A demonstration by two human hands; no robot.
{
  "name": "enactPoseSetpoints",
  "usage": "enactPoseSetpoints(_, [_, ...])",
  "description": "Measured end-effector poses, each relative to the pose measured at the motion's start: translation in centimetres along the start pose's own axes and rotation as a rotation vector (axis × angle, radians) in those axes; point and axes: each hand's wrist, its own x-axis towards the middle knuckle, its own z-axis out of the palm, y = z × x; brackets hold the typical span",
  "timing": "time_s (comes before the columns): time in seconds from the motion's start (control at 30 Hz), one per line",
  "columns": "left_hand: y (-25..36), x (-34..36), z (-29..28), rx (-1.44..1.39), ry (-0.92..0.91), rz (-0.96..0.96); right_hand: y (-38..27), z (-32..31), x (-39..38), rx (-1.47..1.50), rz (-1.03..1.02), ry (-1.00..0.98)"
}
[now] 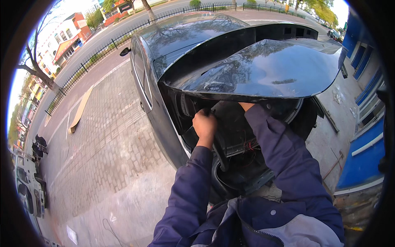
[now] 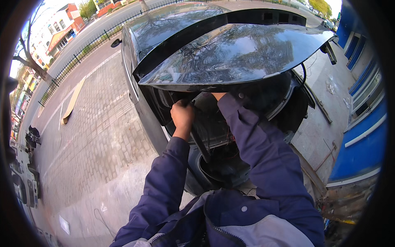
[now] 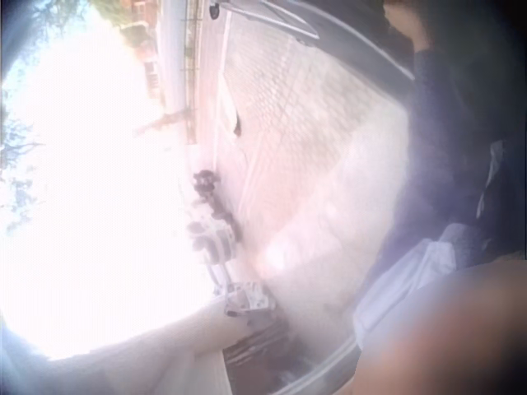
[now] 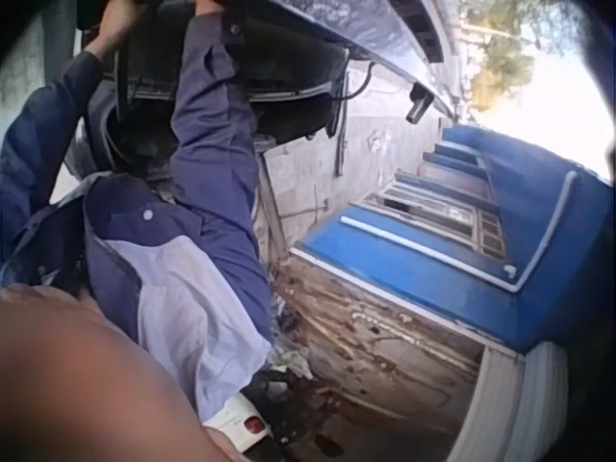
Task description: The person works on the rear trunk of a dark-colored car with the lid open. They repeatedly reach into the trunk lid cavity to manipulate wiring and the latch mechanism, pulling wires and adjusting components by hand. The trunk remains open throughout the clip.
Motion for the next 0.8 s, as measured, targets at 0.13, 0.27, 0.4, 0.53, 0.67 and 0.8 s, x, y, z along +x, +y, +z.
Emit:
enactPoseSetpoints(0.13, [-0.5, 0.3, 0.1, -0.009, -0.025, 0.034, -0.4, -0.5, -0.1, 0.040, -0.061, 0.087])
enactPoseSetpoints(0.27, [-0.7, 0.8, 0.4, 0.016, -0.042, 0.004, -1.8, -0.9, -0.2, 0.086, -0.150, 0.222])
enactPoseSetpoints(0.4, [-0.7, 1.2, 0.6, -0.049, -0.063, -0.062, -3.8, -0.6, 0.0, 0.034, -0.255, 0.374])
enactPoseSetpoints(0.53, [-0.5, 1.1, 0.2, -0.066, -0.073, -0.038, -3.8, 1.8, -3.0, -0.046, -0.209, 0.496])
enactPoseSetpoints(0.67, [-0.5, 1.3, 0.1, 0.039, -0.022, 0.111, -1.3, 7.1, -10.5, 0.037, -0.007, 0.531])
enactPoseSetpoints(0.8, [-1.0, 2.0, 0.5, 0.006, -0.090, 0.094, 2.3, 10.8, -13.6, 0.237, 0.184, 0.171])
